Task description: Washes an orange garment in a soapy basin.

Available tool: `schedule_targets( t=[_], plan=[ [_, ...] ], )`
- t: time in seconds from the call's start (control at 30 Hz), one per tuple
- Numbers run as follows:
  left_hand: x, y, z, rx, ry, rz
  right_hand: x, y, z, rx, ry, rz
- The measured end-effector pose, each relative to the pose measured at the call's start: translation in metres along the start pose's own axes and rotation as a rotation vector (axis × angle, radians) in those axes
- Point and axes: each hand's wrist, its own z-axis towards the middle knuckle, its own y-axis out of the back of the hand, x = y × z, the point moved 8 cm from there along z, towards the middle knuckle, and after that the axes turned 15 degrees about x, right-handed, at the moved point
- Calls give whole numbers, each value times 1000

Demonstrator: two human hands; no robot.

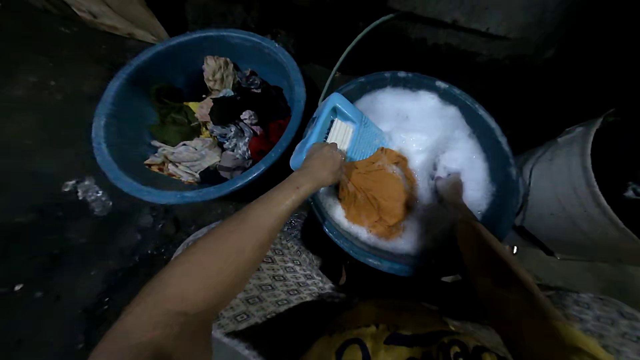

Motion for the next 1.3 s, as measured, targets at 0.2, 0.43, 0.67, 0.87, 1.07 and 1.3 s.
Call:
schedule_targets(
  t=[0.2,0.43,0.67,0.87,1.07,1.3],
  plan=[
    [5,0,3,18,20,-84,123,-14,-88,50,628,405],
    [6,3,-6,-8,125,-67,141,-99,-57,440,672,70],
    [4,6,-2,17,227,-59,194,-78,-123,343,730,16],
    [1,8,-8,47,228,-60,126,-69,-23,331,502,-73],
    [7,8,4,142,275,-58,202,-95,-119,412,711,-53],
    [-17,0,17,-62,-4,41,108,-49,-15,300,351,56]
  ],
)
